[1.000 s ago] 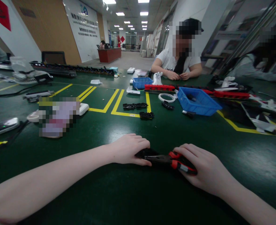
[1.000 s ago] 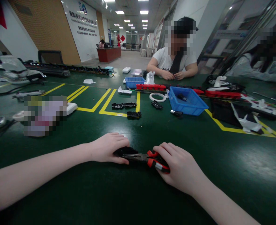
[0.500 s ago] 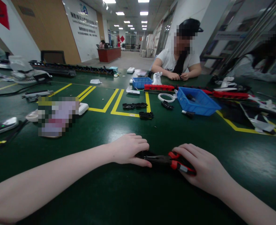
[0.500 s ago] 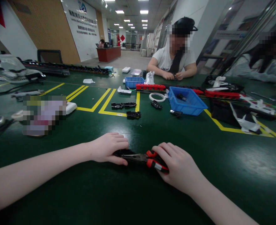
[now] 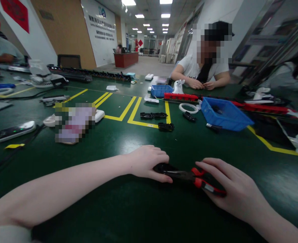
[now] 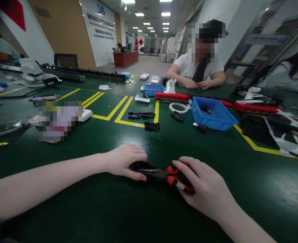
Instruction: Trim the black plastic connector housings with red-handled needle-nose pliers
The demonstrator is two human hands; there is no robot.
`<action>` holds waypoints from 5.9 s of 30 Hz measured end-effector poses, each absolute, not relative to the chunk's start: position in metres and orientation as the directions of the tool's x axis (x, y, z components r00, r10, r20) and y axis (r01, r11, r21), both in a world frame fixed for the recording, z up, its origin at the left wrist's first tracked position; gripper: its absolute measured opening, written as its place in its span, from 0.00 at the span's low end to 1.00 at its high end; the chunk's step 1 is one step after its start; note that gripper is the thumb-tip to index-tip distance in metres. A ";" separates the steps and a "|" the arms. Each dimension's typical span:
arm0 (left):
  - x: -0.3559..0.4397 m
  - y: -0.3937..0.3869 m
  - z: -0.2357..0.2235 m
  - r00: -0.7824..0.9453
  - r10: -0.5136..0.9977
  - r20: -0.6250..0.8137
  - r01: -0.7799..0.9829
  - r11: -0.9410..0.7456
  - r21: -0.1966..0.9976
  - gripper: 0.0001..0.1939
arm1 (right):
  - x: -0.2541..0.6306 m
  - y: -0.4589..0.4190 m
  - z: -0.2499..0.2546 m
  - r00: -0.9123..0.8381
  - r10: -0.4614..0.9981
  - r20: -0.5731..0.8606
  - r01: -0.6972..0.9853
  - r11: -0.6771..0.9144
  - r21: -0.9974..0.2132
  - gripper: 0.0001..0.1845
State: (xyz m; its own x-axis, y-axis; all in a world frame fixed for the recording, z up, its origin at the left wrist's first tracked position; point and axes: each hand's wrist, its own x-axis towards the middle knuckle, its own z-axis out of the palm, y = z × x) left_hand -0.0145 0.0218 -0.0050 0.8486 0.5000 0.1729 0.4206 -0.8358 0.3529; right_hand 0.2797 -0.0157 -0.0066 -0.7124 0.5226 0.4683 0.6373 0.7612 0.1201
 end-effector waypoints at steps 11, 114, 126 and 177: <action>-0.015 0.022 -0.006 0.849 0.487 0.203 0.403 -0.847 0.348 0.22 | 0.282 -0.015 -0.009 -0.710 0.526 0.468 0.648 0.749 0.141 0.22; -0.009 -0.002 -0.010 0.657 0.710 0.254 0.578 -0.690 0.436 0.17 | 0.273 -0.018 0.001 -0.784 0.352 0.512 0.557 0.763 0.328 0.24; -0.005 -0.007 -0.011 0.695 0.678 0.239 0.573 -0.723 0.387 0.16 | 0.283 -0.010 -0.003 -0.700 0.387 0.600 0.652 0.689 0.316 0.24; -0.004 -0.006 -0.006 0.723 0.678 0.135 0.522 -0.663 0.537 0.19 | 0.270 -0.017 -0.004 -0.747 0.354 0.563 0.621 0.674 0.400 0.18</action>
